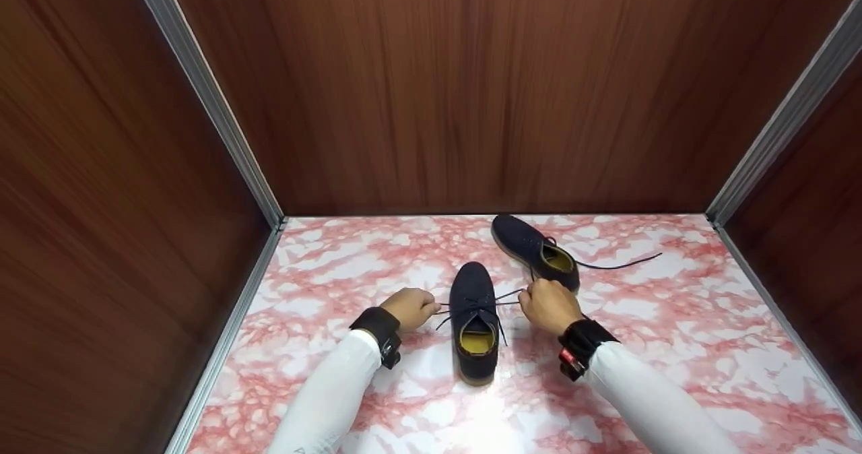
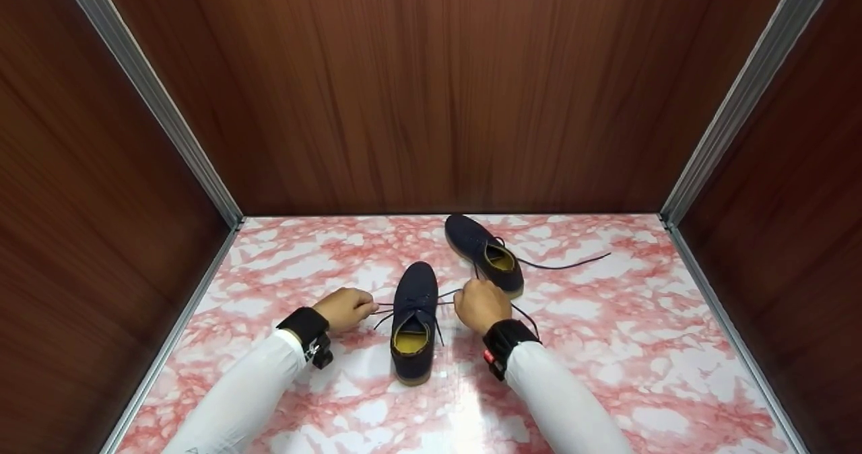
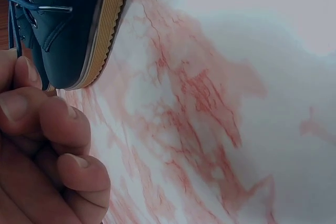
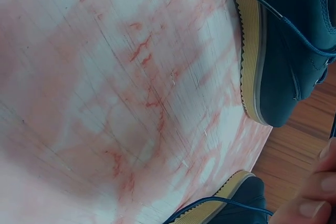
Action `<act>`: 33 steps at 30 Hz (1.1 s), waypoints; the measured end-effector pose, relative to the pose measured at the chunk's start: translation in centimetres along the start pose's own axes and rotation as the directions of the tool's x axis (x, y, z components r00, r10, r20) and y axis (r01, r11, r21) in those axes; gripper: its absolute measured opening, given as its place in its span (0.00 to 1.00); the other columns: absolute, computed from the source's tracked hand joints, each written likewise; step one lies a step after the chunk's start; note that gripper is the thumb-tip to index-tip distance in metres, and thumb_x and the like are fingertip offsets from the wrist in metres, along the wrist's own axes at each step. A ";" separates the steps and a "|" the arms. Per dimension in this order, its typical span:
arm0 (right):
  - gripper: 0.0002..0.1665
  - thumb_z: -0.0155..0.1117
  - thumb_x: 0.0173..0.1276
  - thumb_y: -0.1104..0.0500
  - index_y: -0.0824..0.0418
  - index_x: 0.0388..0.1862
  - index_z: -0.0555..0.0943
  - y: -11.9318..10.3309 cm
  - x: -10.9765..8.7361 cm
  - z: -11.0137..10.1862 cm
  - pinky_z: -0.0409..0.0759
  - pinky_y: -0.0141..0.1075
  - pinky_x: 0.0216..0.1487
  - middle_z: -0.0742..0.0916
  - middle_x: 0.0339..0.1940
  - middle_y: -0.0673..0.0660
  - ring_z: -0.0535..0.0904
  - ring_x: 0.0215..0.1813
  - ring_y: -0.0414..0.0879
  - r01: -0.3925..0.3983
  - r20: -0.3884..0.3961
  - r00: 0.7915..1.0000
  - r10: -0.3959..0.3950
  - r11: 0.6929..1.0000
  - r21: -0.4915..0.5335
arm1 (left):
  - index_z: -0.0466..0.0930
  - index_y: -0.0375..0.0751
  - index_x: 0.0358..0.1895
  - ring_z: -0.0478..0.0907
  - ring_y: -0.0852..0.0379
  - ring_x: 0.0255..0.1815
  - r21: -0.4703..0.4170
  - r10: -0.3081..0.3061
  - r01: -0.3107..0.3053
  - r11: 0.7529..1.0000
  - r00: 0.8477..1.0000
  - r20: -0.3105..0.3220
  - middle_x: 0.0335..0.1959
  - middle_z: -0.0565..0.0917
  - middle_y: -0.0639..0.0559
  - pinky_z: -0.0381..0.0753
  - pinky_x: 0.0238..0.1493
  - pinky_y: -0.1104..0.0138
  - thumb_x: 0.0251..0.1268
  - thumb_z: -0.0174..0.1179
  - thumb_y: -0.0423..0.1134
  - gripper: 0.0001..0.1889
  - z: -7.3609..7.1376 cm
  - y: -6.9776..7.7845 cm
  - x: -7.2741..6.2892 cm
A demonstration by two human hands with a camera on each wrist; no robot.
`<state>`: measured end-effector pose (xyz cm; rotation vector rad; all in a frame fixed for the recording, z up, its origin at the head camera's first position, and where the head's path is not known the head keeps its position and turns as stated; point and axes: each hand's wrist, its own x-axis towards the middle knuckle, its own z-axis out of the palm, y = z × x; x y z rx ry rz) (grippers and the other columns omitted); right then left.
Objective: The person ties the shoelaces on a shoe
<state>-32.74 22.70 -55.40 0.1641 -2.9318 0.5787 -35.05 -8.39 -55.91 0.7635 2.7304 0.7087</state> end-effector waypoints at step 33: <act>0.20 0.59 0.68 0.61 0.59 0.14 0.77 1.0 -0.3 1.0 0.82 0.58 0.38 0.89 0.28 0.69 0.85 0.32 0.63 0.011 0.021 1.000 -0.012 0.999 0.048 | 0.69 0.47 0.18 0.65 0.62 0.24 -0.045 0.024 -0.027 0.999 0.998 -0.060 0.17 0.65 0.61 0.66 0.34 0.69 0.77 0.59 0.41 0.22 1.9 -1.7 -0.3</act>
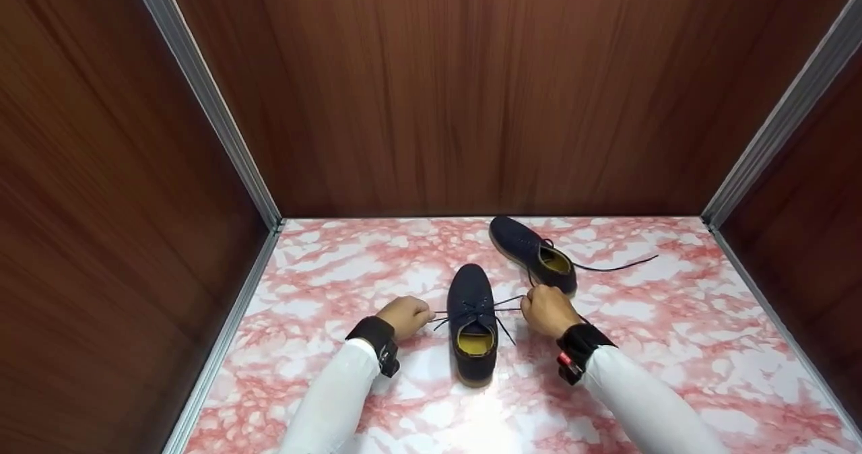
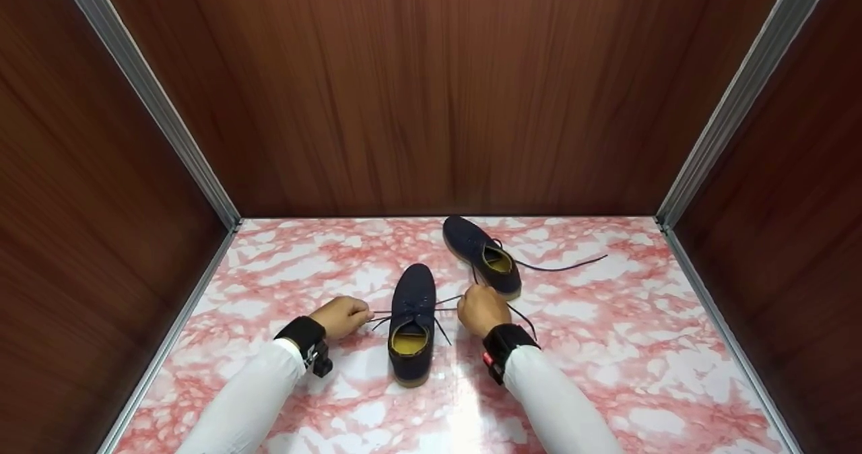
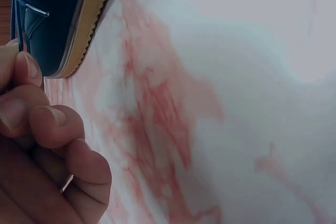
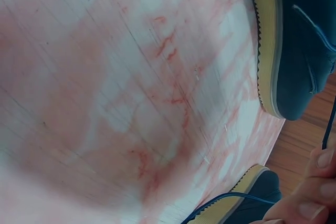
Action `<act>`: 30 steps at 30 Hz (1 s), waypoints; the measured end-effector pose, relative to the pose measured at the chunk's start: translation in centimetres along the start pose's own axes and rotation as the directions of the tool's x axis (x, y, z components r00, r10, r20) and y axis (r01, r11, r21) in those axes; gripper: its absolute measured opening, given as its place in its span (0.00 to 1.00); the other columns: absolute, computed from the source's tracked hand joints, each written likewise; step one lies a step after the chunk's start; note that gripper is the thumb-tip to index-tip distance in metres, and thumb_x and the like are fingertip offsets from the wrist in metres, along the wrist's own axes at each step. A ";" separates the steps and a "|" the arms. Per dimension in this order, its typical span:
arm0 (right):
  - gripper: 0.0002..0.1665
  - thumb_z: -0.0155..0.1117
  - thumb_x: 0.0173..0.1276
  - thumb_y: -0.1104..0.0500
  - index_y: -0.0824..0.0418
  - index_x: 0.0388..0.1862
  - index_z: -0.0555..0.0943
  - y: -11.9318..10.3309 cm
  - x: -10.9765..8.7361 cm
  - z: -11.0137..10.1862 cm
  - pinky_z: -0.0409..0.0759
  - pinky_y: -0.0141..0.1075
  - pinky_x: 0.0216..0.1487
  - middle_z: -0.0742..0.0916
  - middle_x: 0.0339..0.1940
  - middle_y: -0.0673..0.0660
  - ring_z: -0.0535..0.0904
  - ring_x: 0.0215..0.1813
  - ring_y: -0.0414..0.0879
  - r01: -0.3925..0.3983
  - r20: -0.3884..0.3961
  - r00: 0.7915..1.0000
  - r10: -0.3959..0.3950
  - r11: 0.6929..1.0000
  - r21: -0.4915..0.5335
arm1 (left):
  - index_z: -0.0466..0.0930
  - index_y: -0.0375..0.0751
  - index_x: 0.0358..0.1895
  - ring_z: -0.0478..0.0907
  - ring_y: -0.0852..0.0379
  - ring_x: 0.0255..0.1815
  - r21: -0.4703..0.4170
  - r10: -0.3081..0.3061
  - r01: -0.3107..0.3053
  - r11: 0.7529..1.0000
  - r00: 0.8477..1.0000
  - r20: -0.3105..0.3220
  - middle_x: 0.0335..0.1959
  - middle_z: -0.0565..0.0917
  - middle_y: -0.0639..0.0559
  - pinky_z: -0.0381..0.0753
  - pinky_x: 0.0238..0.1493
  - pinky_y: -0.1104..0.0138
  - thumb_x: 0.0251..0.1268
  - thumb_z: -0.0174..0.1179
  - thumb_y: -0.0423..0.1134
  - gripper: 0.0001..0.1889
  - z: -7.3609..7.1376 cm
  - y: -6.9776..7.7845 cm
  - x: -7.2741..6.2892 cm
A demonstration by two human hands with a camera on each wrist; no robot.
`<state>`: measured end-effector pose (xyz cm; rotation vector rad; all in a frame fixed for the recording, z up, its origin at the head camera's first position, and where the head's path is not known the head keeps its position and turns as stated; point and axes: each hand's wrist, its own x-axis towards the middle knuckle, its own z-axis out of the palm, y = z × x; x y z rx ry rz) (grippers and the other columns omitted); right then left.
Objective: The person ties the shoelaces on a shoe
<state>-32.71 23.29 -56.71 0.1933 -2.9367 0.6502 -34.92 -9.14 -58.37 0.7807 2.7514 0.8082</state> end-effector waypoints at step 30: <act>0.24 0.62 0.76 0.52 0.56 0.17 0.75 0.1 0.3 -0.9 0.72 0.41 0.32 0.76 0.17 0.50 0.74 0.25 0.48 -0.005 0.108 0.994 -0.004 0.997 0.076 | 0.82 0.44 0.30 0.67 0.61 0.23 -0.169 -0.190 0.174 0.970 0.978 -0.084 0.21 0.71 0.60 0.69 0.31 0.68 0.77 0.59 0.50 0.17 -0.8 1.6 0.2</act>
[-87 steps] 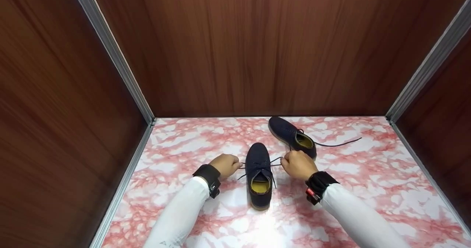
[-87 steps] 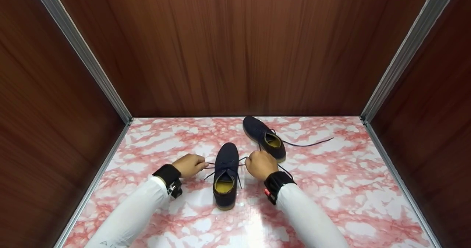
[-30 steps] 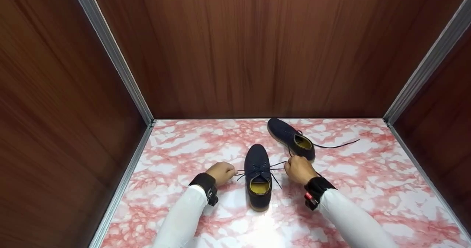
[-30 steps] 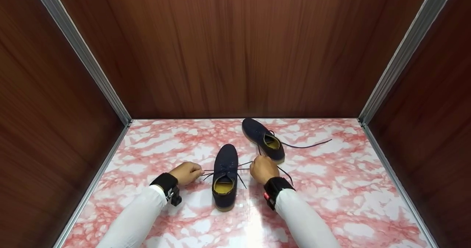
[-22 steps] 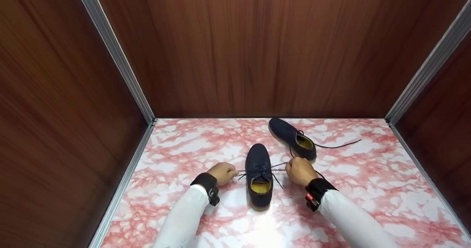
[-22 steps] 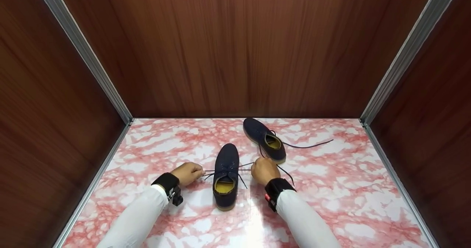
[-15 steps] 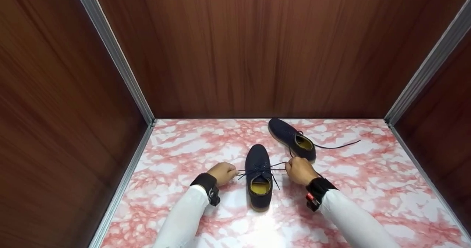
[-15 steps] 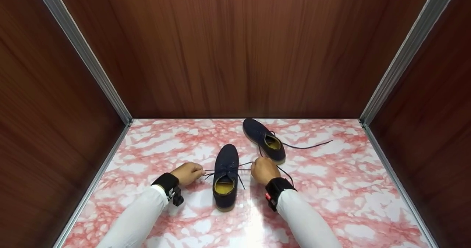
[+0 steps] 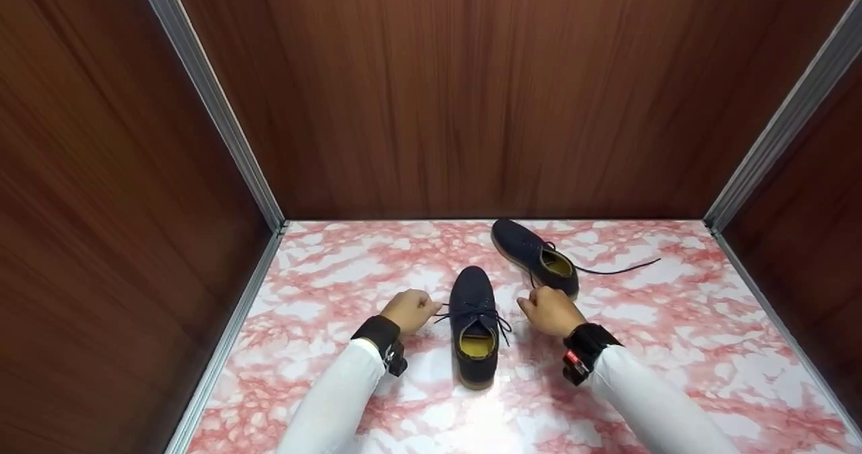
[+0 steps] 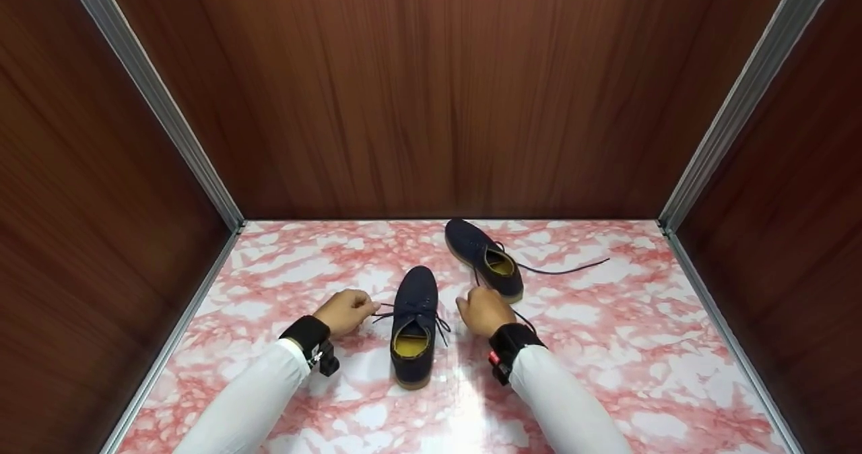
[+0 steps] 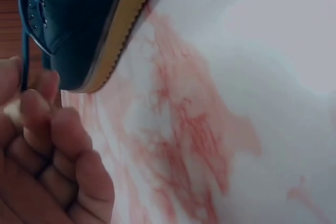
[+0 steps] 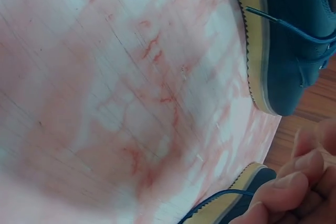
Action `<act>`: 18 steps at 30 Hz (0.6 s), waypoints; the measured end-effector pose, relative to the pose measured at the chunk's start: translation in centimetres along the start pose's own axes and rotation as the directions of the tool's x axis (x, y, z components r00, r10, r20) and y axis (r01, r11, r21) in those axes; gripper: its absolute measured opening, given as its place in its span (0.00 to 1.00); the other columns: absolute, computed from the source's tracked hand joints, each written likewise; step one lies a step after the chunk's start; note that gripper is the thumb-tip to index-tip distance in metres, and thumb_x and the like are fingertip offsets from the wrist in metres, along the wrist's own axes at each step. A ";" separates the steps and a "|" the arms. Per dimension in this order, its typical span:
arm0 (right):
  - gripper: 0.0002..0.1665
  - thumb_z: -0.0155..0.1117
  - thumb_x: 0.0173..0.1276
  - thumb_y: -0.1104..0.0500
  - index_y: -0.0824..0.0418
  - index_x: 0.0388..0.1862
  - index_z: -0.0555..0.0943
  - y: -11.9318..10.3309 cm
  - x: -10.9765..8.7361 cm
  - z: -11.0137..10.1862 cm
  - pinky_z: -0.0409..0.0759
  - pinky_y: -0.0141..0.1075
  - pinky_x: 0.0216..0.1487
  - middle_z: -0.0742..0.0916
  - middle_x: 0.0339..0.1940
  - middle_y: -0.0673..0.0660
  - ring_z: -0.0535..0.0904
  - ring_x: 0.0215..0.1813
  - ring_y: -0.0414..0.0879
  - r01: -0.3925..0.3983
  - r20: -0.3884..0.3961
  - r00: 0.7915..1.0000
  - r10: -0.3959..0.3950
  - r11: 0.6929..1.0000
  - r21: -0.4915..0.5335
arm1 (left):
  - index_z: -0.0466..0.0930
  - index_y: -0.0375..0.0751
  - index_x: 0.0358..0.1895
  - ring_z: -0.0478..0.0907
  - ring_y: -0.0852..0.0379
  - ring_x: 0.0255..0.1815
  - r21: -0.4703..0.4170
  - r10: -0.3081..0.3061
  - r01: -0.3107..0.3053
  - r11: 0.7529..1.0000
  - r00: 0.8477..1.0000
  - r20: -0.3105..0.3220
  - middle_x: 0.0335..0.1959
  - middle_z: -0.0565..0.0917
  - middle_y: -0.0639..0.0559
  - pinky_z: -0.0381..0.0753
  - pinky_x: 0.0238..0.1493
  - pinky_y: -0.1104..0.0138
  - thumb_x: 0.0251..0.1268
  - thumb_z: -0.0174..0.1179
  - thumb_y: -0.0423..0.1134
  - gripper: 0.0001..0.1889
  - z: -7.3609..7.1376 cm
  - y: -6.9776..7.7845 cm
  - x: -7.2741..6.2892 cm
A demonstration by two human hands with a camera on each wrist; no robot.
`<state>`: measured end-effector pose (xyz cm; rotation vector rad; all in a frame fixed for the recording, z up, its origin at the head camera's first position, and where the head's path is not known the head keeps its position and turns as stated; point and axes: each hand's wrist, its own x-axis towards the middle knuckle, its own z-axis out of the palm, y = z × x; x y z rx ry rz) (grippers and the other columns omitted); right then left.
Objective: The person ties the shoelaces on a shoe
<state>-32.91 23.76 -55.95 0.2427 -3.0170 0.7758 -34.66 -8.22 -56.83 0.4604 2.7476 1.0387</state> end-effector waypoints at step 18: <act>0.14 0.62 0.77 0.51 0.56 0.32 0.81 -2.1 -2.0 0.9 0.75 0.32 0.25 0.87 0.22 0.53 0.79 0.22 0.40 0.004 0.125 0.991 -0.042 0.957 0.289 | 0.80 0.42 0.46 0.81 0.60 0.35 -0.125 0.070 -0.080 0.989 0.994 -0.083 0.38 0.86 0.51 0.81 0.39 0.66 0.70 0.67 0.47 0.13 0.5 3.1 -2.1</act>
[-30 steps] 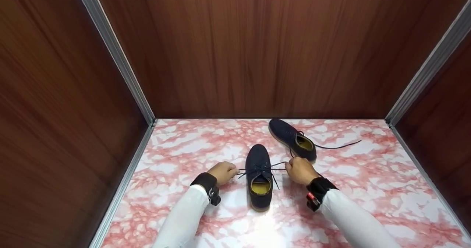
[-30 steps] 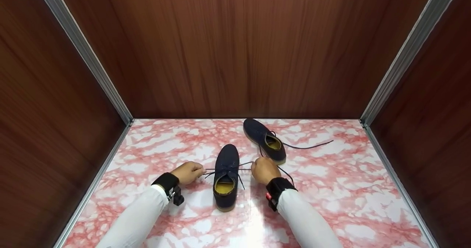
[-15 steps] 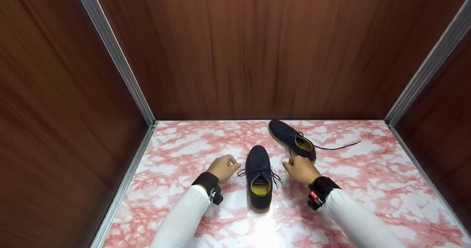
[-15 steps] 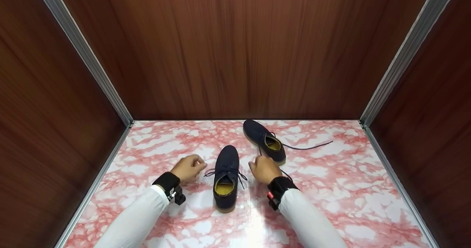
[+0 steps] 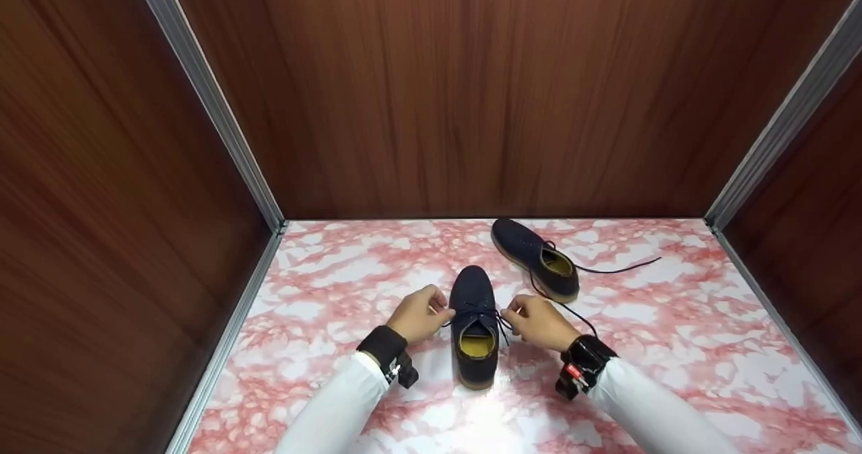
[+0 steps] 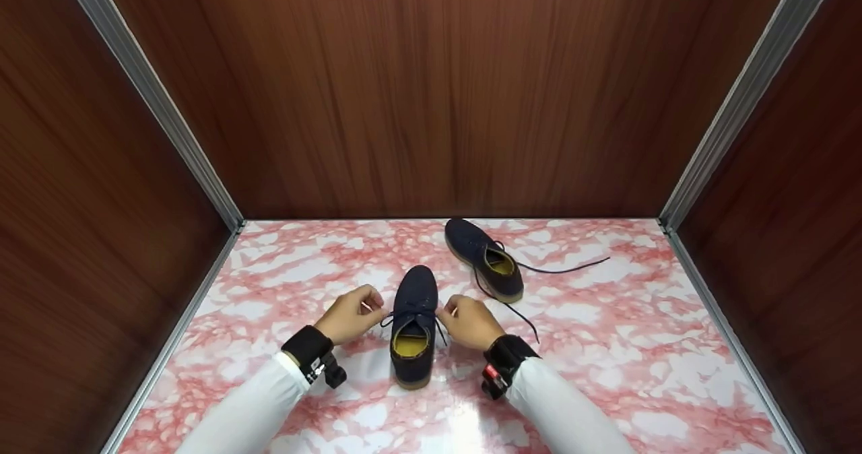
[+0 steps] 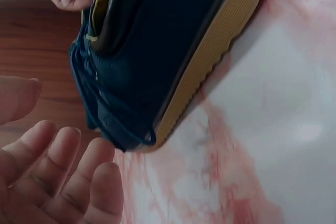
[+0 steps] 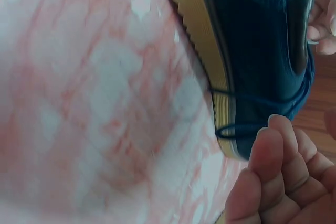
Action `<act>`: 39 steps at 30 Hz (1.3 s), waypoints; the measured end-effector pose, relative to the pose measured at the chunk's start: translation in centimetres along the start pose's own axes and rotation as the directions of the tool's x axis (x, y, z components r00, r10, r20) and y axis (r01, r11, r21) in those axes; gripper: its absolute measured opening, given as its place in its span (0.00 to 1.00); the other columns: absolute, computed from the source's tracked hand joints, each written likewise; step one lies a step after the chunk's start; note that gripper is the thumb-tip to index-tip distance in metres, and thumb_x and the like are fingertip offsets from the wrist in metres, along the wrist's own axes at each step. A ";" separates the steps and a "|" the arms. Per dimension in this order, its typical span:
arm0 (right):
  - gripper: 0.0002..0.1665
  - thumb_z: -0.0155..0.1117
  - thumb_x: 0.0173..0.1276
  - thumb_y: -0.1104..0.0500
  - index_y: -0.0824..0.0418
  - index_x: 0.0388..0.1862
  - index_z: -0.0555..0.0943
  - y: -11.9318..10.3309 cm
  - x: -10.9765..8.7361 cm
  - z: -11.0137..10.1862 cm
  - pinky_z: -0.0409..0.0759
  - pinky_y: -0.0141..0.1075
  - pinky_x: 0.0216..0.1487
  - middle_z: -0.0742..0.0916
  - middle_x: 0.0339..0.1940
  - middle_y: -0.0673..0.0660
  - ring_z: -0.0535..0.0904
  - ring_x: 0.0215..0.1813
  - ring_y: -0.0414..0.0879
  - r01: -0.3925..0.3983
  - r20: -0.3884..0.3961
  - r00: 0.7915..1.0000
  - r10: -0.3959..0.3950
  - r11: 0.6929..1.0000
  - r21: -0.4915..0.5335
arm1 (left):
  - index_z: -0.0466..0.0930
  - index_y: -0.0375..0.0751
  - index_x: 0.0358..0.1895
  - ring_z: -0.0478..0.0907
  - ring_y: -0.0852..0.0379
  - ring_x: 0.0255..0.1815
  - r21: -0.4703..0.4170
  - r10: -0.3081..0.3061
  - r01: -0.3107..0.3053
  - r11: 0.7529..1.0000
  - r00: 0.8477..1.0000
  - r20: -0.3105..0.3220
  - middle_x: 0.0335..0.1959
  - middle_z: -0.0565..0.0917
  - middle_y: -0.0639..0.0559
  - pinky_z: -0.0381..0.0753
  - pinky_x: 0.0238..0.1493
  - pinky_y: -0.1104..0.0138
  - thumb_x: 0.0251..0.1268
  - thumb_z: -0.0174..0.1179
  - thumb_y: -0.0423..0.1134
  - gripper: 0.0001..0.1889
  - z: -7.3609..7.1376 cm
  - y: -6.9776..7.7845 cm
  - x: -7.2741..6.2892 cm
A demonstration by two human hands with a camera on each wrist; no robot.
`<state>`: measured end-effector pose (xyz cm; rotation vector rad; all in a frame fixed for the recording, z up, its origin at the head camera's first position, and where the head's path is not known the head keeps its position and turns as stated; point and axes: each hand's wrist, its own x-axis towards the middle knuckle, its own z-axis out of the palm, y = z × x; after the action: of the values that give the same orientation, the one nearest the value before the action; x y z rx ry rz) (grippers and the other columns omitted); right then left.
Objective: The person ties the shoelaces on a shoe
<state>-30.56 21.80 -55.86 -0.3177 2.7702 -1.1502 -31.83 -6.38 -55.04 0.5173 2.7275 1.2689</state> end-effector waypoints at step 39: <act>0.35 0.65 0.75 0.55 0.74 0.73 0.70 -1.7 -0.4 3.7 0.82 0.34 0.34 0.92 0.44 0.63 0.88 0.39 0.48 -0.061 0.072 0.996 0.047 0.974 0.219 | 0.80 0.29 0.58 0.87 0.49 0.51 -0.073 -0.165 0.166 0.983 0.986 0.022 0.48 0.90 0.40 0.87 0.54 0.57 0.59 0.68 0.47 0.28 3.7 -0.2 -1.3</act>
<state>-29.21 18.23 -57.26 -0.2496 2.5458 -1.3911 -29.83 -4.29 -57.72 0.2850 2.6336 1.3122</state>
